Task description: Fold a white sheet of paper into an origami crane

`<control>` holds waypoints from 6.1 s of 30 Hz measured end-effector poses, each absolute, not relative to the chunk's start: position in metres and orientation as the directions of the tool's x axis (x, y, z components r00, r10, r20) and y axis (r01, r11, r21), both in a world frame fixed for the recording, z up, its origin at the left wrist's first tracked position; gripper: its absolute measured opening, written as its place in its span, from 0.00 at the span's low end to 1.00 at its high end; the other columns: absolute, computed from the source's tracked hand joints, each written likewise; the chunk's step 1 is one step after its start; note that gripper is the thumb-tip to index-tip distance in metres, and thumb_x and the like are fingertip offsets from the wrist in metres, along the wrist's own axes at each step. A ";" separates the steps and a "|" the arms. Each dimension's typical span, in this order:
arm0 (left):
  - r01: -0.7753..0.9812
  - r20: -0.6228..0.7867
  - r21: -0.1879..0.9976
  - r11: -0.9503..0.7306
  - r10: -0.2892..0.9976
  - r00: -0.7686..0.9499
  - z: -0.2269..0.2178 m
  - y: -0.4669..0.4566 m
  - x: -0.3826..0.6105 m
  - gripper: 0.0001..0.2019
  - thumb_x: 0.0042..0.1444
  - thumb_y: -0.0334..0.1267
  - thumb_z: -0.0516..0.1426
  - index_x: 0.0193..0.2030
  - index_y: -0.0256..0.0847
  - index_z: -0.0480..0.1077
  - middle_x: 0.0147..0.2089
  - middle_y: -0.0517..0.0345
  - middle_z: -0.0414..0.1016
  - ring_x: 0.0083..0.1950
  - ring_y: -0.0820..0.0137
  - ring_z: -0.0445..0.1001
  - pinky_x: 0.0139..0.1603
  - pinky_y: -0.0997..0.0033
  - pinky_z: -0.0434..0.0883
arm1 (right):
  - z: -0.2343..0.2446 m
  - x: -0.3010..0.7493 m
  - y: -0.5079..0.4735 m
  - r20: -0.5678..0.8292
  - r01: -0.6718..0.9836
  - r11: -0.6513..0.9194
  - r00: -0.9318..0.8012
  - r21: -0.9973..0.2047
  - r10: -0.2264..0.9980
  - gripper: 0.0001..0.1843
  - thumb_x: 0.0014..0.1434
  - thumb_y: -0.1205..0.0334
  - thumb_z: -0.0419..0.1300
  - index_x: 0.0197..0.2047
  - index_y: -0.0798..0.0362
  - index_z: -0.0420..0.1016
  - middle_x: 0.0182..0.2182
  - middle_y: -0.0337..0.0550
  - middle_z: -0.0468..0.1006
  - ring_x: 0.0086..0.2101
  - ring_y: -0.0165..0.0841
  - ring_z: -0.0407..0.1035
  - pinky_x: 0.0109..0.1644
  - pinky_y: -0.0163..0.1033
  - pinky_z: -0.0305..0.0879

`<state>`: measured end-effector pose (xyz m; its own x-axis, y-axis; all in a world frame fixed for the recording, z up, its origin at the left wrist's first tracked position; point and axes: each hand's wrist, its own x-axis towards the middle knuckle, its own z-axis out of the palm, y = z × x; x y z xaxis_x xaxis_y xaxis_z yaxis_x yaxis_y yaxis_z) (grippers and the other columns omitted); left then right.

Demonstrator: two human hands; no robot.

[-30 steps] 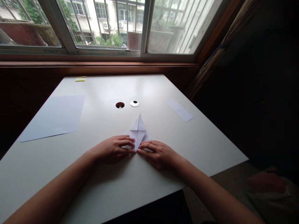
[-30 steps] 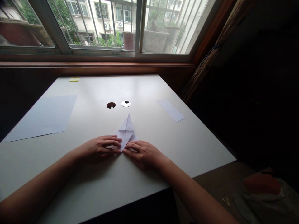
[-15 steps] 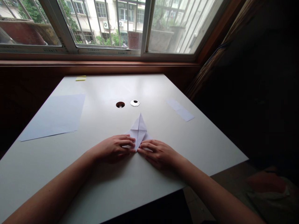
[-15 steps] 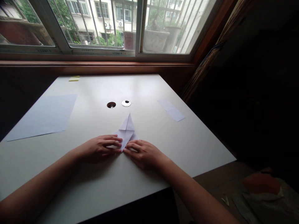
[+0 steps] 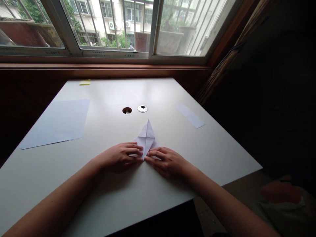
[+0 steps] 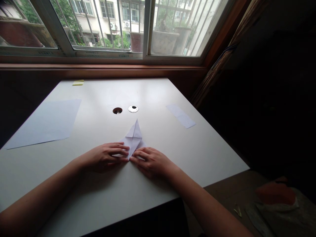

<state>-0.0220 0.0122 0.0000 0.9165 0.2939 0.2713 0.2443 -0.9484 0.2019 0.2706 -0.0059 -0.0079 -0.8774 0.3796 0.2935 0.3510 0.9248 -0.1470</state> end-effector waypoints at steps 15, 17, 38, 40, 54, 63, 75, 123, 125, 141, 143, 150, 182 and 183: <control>0.231 0.292 0.231 -0.945 0.294 0.910 0.001 0.011 -0.022 0.20 0.63 0.32 0.55 0.62 0.45 0.69 0.58 0.50 0.75 0.65 0.64 0.69 0.73 0.56 0.60 | -0.008 0.269 -0.006 0.280 0.379 0.917 -0.873 -0.124 0.399 0.25 0.67 0.60 0.55 0.66 0.49 0.64 0.54 0.50 0.75 0.52 0.41 0.66 0.55 0.48 0.68; 0.229 0.287 0.240 -0.943 0.294 0.912 0.001 0.012 -0.022 0.20 0.64 0.31 0.55 0.62 0.45 0.69 0.59 0.50 0.74 0.65 0.63 0.69 0.73 0.55 0.60 | -0.008 0.270 -0.006 0.270 0.379 0.918 -0.877 -0.118 0.397 0.25 0.67 0.60 0.55 0.66 0.49 0.65 0.54 0.50 0.74 0.52 0.41 0.66 0.55 0.48 0.67; 0.236 0.324 0.292 -0.927 0.328 0.887 0.002 0.010 -0.015 0.16 0.64 0.36 0.57 0.58 0.47 0.72 0.53 0.48 0.75 0.59 0.62 0.72 0.69 0.55 0.65 | -0.009 0.269 -0.005 0.273 0.432 0.891 -0.848 -0.138 0.454 0.24 0.67 0.58 0.56 0.66 0.45 0.66 0.53 0.49 0.74 0.52 0.41 0.65 0.56 0.48 0.67; 0.236 0.334 0.301 -0.924 0.334 0.881 0.002 0.010 -0.015 0.17 0.64 0.36 0.57 0.59 0.48 0.72 0.53 0.49 0.75 0.58 0.62 0.73 0.69 0.55 0.65 | -0.009 0.270 -0.004 0.273 0.452 0.881 -0.837 -0.142 0.473 0.24 0.67 0.57 0.56 0.66 0.45 0.67 0.53 0.49 0.74 0.52 0.41 0.65 0.57 0.48 0.67; 0.254 0.328 0.323 -0.912 0.359 0.874 -0.001 0.011 -0.017 0.19 0.61 0.38 0.60 0.59 0.49 0.71 0.57 0.47 0.72 0.59 0.60 0.72 0.65 0.55 0.69 | -0.015 0.274 0.014 0.303 0.564 0.811 -0.754 -0.158 0.583 0.24 0.67 0.58 0.57 0.65 0.45 0.69 0.65 0.49 0.65 0.66 0.46 0.56 0.65 0.56 0.62; 0.512 0.334 0.174 -0.841 0.539 0.773 -0.023 0.024 -0.015 0.27 0.68 0.42 0.53 0.71 0.41 0.56 0.72 0.43 0.57 0.73 0.55 0.56 0.71 0.48 0.62 | -0.015 0.277 0.016 0.233 0.516 0.836 -0.803 -0.189 0.548 0.25 0.69 0.56 0.54 0.68 0.45 0.63 0.69 0.46 0.60 0.68 0.40 0.53 0.70 0.54 0.54; 0.488 0.266 0.166 -0.857 0.515 0.815 -0.025 0.024 -0.014 0.27 0.68 0.44 0.53 0.72 0.47 0.55 0.72 0.46 0.57 0.73 0.55 0.56 0.72 0.46 0.57 | -0.014 0.276 0.016 0.234 0.504 0.840 -0.808 -0.199 0.540 0.28 0.70 0.58 0.52 0.71 0.49 0.56 0.69 0.46 0.60 0.68 0.40 0.52 0.71 0.53 0.53; 0.587 0.239 0.008 -0.810 0.571 0.785 -0.020 0.015 -0.011 0.24 0.69 0.48 0.49 0.70 0.50 0.58 0.70 0.49 0.61 0.69 0.57 0.60 0.67 0.53 0.64 | -0.013 0.271 -0.031 0.289 0.464 0.854 -0.806 -0.234 0.517 0.22 0.66 0.58 0.58 0.63 0.43 0.70 0.56 0.46 0.73 0.58 0.43 0.61 0.65 0.53 0.60; 0.609 0.241 0.003 -0.793 0.592 0.770 -0.017 0.014 -0.011 0.24 0.69 0.49 0.49 0.70 0.50 0.60 0.67 0.48 0.64 0.65 0.57 0.63 0.65 0.53 0.65 | -0.011 0.272 -0.025 0.298 0.440 0.863 -0.813 -0.248 0.501 0.22 0.66 0.60 0.57 0.63 0.47 0.70 0.56 0.46 0.74 0.57 0.41 0.63 0.64 0.51 0.62; 0.733 0.316 0.080 -0.675 0.715 0.624 -0.015 0.008 -0.002 0.18 0.68 0.47 0.51 0.61 0.54 0.69 0.62 0.48 0.65 0.57 0.54 0.64 0.54 0.51 0.67 | -0.010 0.270 -0.023 0.264 0.521 0.829 -0.786 -0.201 0.558 0.23 0.66 0.57 0.57 0.64 0.44 0.70 0.52 0.48 0.74 0.52 0.42 0.64 0.58 0.51 0.65; 0.731 0.324 0.085 -0.677 0.712 0.623 -0.017 0.009 -0.002 0.17 0.68 0.46 0.51 0.61 0.54 0.70 0.67 0.49 0.62 0.63 0.53 0.63 0.57 0.50 0.66 | -0.009 0.271 -0.023 0.268 0.514 0.832 -0.788 -0.208 0.554 0.22 0.66 0.57 0.57 0.63 0.44 0.71 0.52 0.48 0.74 0.52 0.42 0.65 0.58 0.51 0.65; 0.680 0.269 0.154 -0.717 0.692 0.669 -0.025 0.020 -0.008 0.20 0.71 0.42 0.46 0.67 0.51 0.63 0.68 0.56 0.66 0.71 0.63 0.61 0.70 0.55 0.59 | -0.006 0.272 -0.024 0.310 0.480 0.853 -0.795 -0.206 0.522 0.19 0.67 0.60 0.57 0.59 0.44 0.74 0.59 0.47 0.72 0.58 0.41 0.65 0.60 0.49 0.66; 0.887 0.275 0.111 -0.448 0.872 0.406 -0.043 0.046 -0.036 0.26 0.71 0.50 0.43 0.72 0.48 0.54 0.74 0.55 0.55 0.75 0.57 0.53 0.73 0.47 0.52 | -0.001 0.274 -0.016 0.416 0.462 0.865 -0.760 -0.195 0.500 0.14 0.62 0.65 0.60 0.48 0.44 0.81 0.50 0.37 0.82 0.56 0.39 0.71 0.58 0.50 0.68; 0.890 0.282 0.117 -0.441 0.874 0.396 -0.041 0.045 -0.037 0.26 0.70 0.50 0.43 0.72 0.47 0.55 0.73 0.54 0.56 0.75 0.56 0.53 0.73 0.46 0.53 | -0.001 0.275 -0.015 0.416 0.461 0.865 -0.760 -0.195 0.499 0.13 0.62 0.65 0.60 0.48 0.45 0.81 0.50 0.37 0.82 0.56 0.40 0.71 0.58 0.50 0.68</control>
